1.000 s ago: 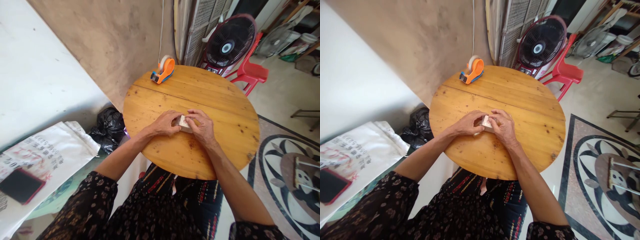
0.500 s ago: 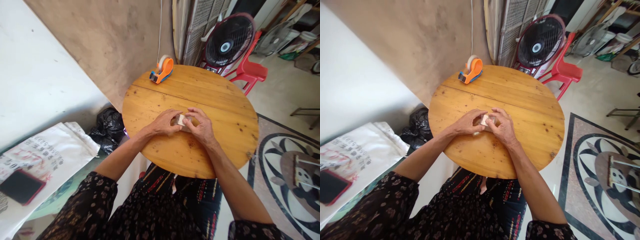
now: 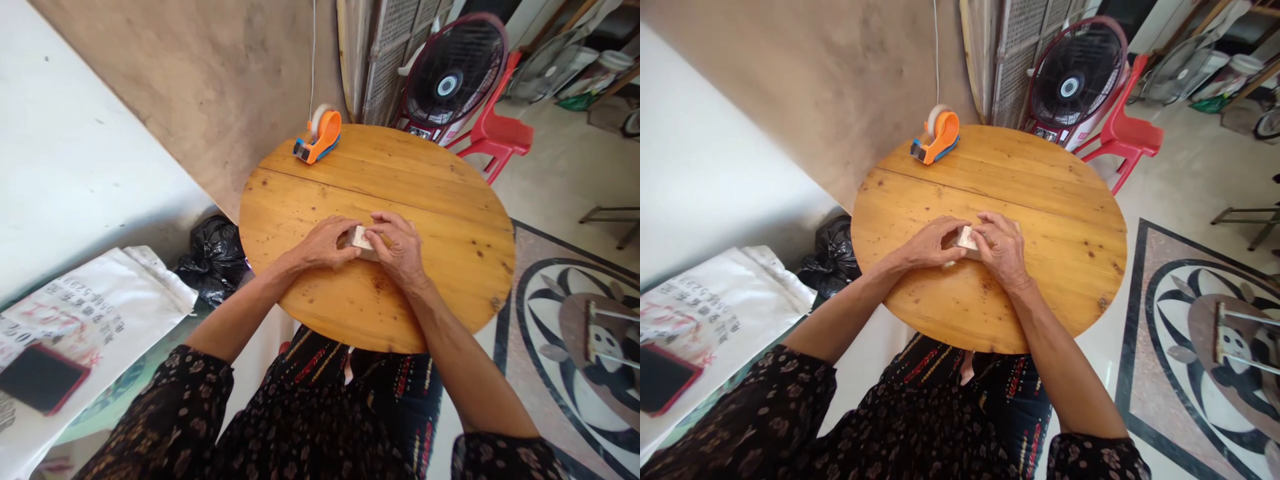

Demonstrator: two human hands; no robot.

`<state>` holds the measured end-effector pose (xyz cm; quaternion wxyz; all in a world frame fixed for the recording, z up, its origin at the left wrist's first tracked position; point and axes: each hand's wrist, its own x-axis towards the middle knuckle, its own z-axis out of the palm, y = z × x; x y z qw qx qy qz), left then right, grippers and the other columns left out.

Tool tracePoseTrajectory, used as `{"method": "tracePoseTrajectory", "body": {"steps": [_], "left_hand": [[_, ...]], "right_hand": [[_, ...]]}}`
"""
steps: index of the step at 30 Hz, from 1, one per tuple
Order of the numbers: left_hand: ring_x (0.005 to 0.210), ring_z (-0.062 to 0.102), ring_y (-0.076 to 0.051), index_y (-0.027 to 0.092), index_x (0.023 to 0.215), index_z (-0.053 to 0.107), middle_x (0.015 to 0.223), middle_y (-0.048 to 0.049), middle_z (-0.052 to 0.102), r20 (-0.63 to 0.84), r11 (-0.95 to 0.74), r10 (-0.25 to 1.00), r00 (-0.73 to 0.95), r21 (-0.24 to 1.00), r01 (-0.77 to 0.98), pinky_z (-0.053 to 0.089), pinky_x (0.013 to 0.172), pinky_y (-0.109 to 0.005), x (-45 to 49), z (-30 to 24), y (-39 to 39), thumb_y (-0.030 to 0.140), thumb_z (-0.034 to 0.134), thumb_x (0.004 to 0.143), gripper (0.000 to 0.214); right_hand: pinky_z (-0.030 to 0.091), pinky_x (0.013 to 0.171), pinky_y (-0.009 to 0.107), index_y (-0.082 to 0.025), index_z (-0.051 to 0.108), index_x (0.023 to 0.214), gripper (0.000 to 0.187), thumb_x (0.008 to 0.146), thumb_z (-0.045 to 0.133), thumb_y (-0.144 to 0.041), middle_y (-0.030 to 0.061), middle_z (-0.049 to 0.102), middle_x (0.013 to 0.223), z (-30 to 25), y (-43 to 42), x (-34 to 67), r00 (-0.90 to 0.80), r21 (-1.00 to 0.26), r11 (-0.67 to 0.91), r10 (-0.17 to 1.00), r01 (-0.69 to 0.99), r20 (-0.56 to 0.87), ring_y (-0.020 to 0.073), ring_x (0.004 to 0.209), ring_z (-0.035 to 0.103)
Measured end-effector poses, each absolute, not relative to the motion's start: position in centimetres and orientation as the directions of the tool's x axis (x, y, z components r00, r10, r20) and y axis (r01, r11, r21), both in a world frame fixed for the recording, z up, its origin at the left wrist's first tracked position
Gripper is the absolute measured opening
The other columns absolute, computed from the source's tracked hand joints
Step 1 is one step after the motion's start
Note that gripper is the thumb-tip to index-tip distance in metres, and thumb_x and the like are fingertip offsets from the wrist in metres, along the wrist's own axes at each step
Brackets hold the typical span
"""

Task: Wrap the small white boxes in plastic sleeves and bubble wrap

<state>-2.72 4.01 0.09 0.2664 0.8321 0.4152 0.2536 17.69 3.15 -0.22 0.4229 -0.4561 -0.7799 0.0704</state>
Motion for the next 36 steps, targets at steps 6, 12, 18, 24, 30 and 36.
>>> {"method": "tracePoseTrajectory", "body": {"steps": [6,12,18,24,30,36], "left_hand": [[0.121,0.059,-0.031,0.015,0.137,0.056,0.135,-0.0147,0.063,0.186,-0.495,0.836,0.516,0.661,0.564,0.044,0.108,-0.047,-2.9,0.2,3.9,0.047,0.064,0.082,0.064],[0.112,0.062,-0.027,0.014,0.134,0.059,0.126,-0.013,0.065,0.226,-0.517,0.82,0.526,0.686,0.512,0.05,0.102,-0.043,-3.4,0.3,4.0,0.034,0.06,0.078,0.06],[0.087,0.065,-0.018,0.011,0.124,0.066,0.108,-0.0097,0.068,0.233,-0.463,0.858,0.458,0.736,0.493,0.055,0.084,-0.032,-3.9,0.4,4.0,0.023,0.054,0.07,0.057],[0.075,0.064,-0.014,0.014,0.116,0.07,0.108,-0.0064,0.072,0.195,-0.427,0.872,0.448,0.751,0.503,0.053,0.072,-0.027,-3.4,0.6,3.7,0.017,0.054,0.071,0.048],[0.079,0.064,-0.014,0.014,0.112,0.072,0.101,-0.007,0.071,0.214,-0.452,0.86,0.464,0.74,0.498,0.052,0.075,-0.027,-3.2,0.5,3.8,0.018,0.059,0.075,0.04],[0.077,0.063,-0.014,0.015,0.104,0.074,0.096,-0.006,0.07,0.218,-0.464,0.849,0.481,0.743,0.482,0.05,0.071,-0.025,-3.0,0.5,3.8,0.019,0.058,0.077,0.031]], "right_hand": [[0.049,0.098,0.048,-0.026,0.072,0.094,0.017,0.092,0.059,-0.036,0.0083,0.074,0.114,0.2,3.1,18.1,-0.163,-0.558,0.557,0.782,0.615,0.601,0.0277,0.109,0.068],[0.056,0.087,0.043,-0.021,0.071,0.108,0.025,0.09,0.057,-0.034,0.0074,0.076,0.103,-0.1,3.8,20.1,-0.071,-0.747,0.389,0.905,0.539,0.42,0.0236,0.091,0.071],[0.056,0.081,0.043,-0.018,0.072,0.118,0.037,0.089,0.054,-0.031,0.0071,0.078,0.088,0.5,2.7,22.0,-0.146,-0.672,0.212,0.977,0.71,0.154,0.0242,0.078,0.071],[0.053,0.091,0.042,-0.022,0.074,0.117,0.035,0.091,0.051,-0.028,0.0088,0.078,0.113,0.7,0.1,20.2,-0.196,-0.588,0.244,0.97,0.772,0.145,0.0279,0.1,0.072],[0.048,0.076,0.036,-0.018,0.075,0.099,0.031,0.087,0.047,-0.021,0.0113,0.078,0.088,-0.1,-0.2,18.1,-0.165,-0.421,0.266,0.951,0.867,0.26,0.026,0.077,0.07],[0.042,0.073,0.035,-0.017,0.071,0.085,0.025,0.083,0.046,-0.017,0.0123,0.075,0.078,-0.3,-0.1,17.5,-0.176,-0.25,0.265,0.929,0.931,0.326,0.0238,0.069,0.064]]}}
